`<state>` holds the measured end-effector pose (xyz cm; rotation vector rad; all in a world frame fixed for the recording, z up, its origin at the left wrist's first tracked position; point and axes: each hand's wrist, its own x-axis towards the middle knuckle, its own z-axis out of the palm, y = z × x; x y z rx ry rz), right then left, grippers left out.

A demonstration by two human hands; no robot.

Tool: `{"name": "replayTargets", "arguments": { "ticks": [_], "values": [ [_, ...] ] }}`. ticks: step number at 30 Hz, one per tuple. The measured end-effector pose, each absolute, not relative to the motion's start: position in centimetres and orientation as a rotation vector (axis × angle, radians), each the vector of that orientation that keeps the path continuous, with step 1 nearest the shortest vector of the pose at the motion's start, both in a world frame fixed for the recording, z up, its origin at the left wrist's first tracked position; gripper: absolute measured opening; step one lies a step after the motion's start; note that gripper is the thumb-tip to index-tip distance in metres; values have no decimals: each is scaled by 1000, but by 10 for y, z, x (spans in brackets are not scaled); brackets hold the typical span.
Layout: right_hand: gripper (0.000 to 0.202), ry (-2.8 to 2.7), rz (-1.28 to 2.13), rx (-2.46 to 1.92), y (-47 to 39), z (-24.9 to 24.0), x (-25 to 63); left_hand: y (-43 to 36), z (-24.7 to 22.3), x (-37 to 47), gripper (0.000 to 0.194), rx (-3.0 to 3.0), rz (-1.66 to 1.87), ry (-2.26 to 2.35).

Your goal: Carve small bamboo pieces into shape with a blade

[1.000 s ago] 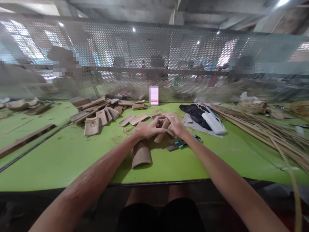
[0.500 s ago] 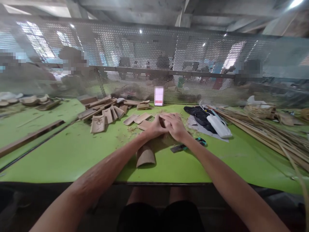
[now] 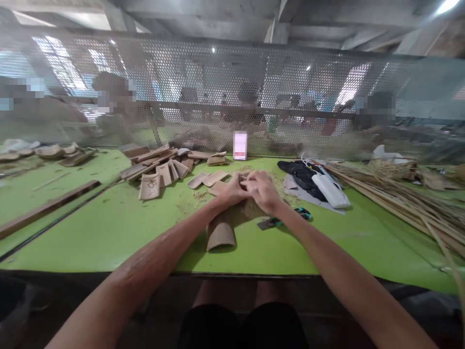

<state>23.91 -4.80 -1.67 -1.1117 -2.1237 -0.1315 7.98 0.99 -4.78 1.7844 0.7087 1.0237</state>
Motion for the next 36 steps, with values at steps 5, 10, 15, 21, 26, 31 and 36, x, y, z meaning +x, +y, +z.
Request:
{"name": "replayTargets", "arguments": {
  "ticks": [5, 10, 15, 21, 26, 31, 36],
  "values": [
    [40, -2013, -113, -1117, -44, -17, 249, 11, -50, 76, 68, 1782, 1002, 690],
    [43, -2059, -30, -982, -57, -16, 238, 9, -47, 73, 58, 1864, 974, 615],
    [43, -2116, -55, -1012, -54, -18, 229, 7, -44, 76, 61, 1843, 1002, 546],
    [41, -2162, -77, -1021, -56, -18, 229, 4, -41, 73, 54, 1856, 985, 604],
    [43, -2082, -94, -1109, -61, -17, 227, -4, -32, 69, 54, 1866, 904, 659],
    [38, -2130, -120, -1081, -56, -18, 228, -6, -29, 70, 43, 1887, 899, 731],
    [43, -2041, -45, -1029, -58, -17, 230, 2, -39, 72, 57, 1902, 916, 610]
  ]
}}
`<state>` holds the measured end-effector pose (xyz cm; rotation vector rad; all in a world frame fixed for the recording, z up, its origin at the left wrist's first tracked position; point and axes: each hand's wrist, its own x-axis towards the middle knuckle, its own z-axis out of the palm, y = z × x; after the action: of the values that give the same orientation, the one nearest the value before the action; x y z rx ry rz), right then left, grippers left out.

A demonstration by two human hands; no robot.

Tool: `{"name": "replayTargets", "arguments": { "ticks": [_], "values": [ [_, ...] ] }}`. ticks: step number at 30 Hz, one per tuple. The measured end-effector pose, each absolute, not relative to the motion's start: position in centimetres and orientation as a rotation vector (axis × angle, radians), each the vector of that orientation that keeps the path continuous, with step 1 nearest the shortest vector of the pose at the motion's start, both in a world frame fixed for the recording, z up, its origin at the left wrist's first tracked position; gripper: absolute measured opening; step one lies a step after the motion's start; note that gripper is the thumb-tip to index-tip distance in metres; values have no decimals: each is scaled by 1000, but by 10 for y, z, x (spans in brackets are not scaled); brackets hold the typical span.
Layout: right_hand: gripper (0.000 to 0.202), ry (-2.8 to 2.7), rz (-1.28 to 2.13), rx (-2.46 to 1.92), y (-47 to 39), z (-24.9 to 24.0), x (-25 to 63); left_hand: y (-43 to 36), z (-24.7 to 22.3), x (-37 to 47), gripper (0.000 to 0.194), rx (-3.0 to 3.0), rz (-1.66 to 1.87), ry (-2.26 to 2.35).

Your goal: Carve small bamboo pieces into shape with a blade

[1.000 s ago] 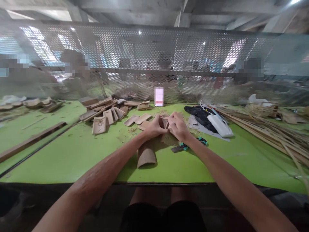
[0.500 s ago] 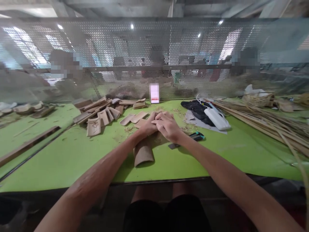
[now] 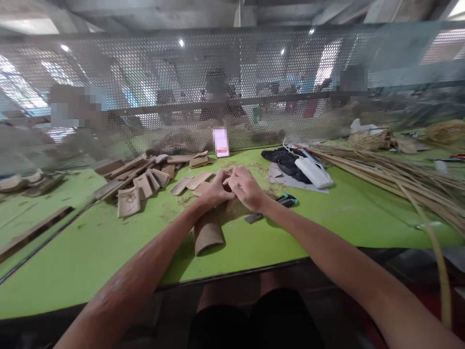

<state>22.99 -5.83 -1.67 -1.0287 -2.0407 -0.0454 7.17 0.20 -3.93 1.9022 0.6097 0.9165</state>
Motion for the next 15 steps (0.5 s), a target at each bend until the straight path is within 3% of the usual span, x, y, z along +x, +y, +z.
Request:
{"name": "replayTargets", "arguments": {
  "ticks": [8, 15],
  "values": [
    [41, -1699, 432, -986, -44, -30, 242, -3, -31, 70, 63, 1873, 851, 694],
    [44, -1752, 495, -861, -51, -26, 228, -9, -31, 72, 60, 1849, 804, 680]
  ]
}}
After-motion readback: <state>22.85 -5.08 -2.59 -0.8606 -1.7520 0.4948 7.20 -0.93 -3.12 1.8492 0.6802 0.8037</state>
